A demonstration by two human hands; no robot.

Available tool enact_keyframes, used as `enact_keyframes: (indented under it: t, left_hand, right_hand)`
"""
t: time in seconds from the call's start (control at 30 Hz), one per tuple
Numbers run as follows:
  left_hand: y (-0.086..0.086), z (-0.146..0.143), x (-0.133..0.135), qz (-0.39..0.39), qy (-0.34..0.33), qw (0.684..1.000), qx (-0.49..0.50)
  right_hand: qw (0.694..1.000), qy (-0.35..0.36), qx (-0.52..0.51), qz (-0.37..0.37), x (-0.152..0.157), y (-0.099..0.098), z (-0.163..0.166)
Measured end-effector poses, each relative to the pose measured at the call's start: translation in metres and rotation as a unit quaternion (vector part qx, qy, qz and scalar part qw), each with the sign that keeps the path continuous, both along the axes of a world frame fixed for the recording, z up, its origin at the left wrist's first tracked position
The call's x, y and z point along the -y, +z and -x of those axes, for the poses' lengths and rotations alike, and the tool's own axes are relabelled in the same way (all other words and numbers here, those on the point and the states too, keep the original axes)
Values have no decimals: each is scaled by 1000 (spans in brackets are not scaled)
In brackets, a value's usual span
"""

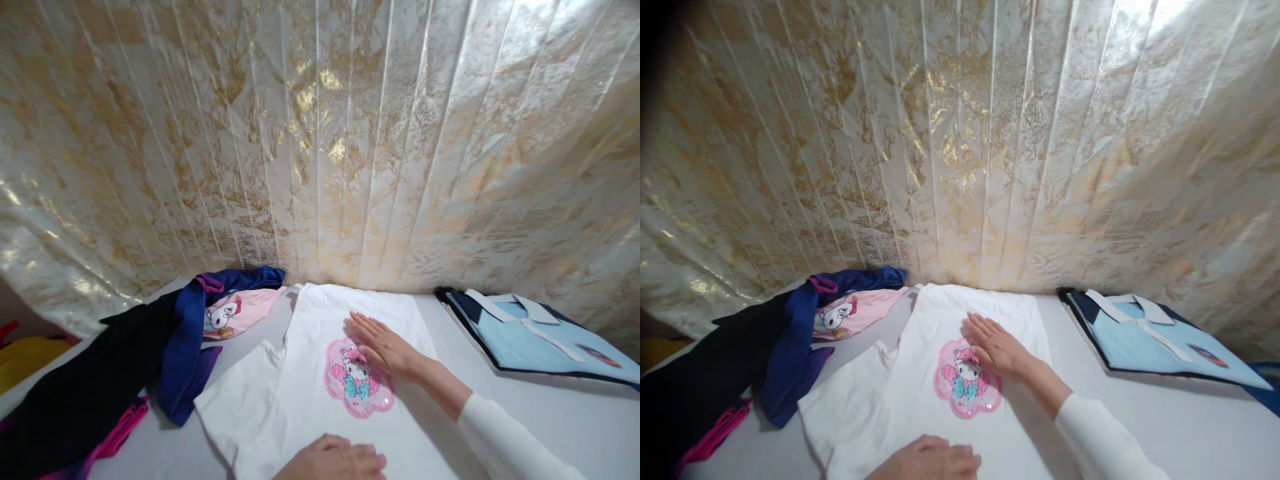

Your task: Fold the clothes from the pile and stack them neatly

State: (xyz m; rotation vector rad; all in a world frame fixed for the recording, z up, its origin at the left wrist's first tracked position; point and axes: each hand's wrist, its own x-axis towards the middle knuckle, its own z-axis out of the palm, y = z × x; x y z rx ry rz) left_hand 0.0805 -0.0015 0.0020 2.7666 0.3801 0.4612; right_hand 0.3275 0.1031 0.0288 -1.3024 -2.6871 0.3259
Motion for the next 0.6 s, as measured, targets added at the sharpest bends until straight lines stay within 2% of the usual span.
enact_keyframes:
  t: [0.03, 0.1, 0.17, 0.23, 0.3, 0.37, 0.53, 0.6]
  left_hand:
    - [0, 3, -2, -3, 28, 1000, 5]
    - [-1, 12, -5, -17, 126, 992, 3]
    - [-6, 21, -6, -54, 254, 966, -10]
    - [-14, 28, -6, -96, 330, 939, -31]
    - [-20, 30, -5, -121, 328, 935, -56]
    - [-21, 30, -4, -128, 305, 940, -84]
    - [-12, 28, -4, -123, 296, 940, -118]
    - [-10, 29, -3, -123, 300, 939, -115]
  right_hand:
    - [1000, 13, -18, 0, 10, 2, 0]
    - [997, 64, -51, 7, 39, 4, 4]
    - [989, 126, -66, 31, 72, 3, 12]
    - [982, 169, -61, 62, 99, 1, 21]
    - [979, 182, -56, 79, 111, -3, 26]
    - [984, 153, -55, 67, 103, -8, 21]
    - [999, -32, -7, 12, 46, -20, -30]
    - [996, -83, 12, 10, 36, -17, -43]
